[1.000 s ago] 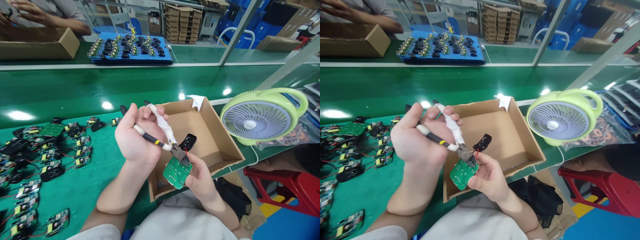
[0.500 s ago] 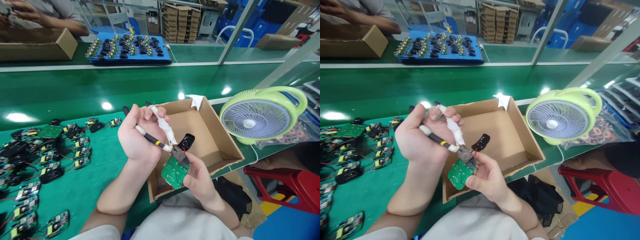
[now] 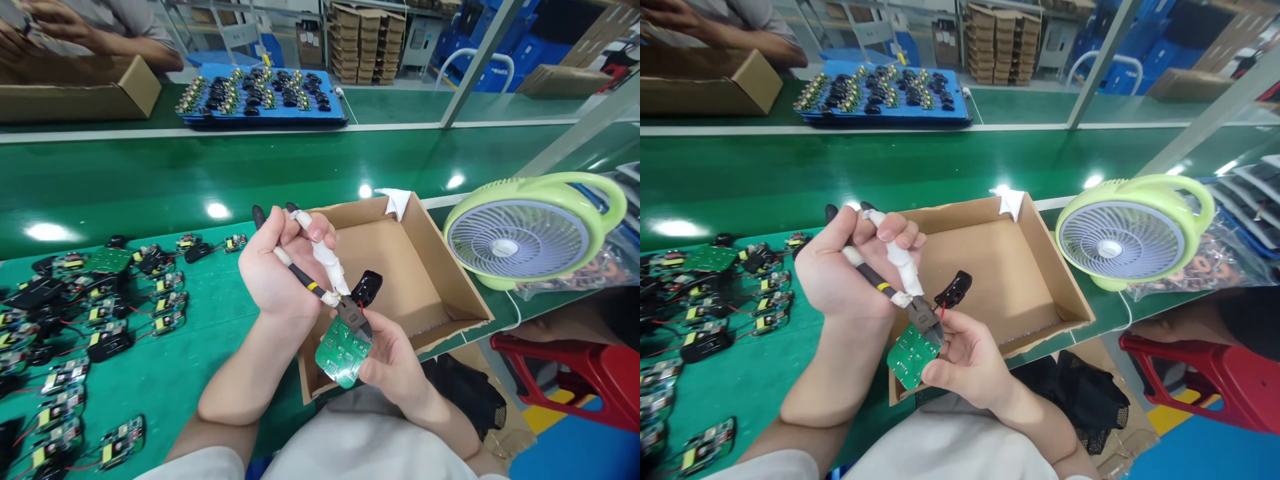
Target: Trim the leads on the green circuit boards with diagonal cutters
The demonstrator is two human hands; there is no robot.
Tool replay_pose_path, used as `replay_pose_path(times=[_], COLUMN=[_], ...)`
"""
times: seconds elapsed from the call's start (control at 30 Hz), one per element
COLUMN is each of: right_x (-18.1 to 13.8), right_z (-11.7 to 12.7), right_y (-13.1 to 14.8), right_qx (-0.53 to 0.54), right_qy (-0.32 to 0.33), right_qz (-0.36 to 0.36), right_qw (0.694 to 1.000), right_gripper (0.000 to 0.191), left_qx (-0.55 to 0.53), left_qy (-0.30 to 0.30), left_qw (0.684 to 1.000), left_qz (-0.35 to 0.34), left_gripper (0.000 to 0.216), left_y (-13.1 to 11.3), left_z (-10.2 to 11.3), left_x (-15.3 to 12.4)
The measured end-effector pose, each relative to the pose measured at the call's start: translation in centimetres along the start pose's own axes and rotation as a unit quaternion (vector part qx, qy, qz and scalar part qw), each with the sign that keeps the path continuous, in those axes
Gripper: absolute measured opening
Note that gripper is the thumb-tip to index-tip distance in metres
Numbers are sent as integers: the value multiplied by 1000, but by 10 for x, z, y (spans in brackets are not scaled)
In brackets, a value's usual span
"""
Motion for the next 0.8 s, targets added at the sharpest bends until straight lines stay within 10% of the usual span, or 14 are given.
replay_pose_path(times=[0.57, 0.8], right_x=[2, 2], right_z=[-3, -9], right_y=[-3, -1], right_qx=[108, 126], right_qy=[26, 86], right_qz=[-15, -51], right_qw=[994, 987], right_gripper=[38, 50], left_qx=[47, 3], left_qy=[32, 31], left_qw=[995, 999], left_qz=[-88, -13], left_gripper=[50, 47], left_y=[-10, -3], left_z=[-2, -3], left_x=[-10, -4])
Point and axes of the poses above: each hand's wrist, its own x-axis towards the middle knuckle, its own z-axis out of the back of the hand, y = z × x, the point moved 3 cm from there along x, towards the middle knuckle, and after that the axes turned 10 degrees about y, right-handed, at the moved point
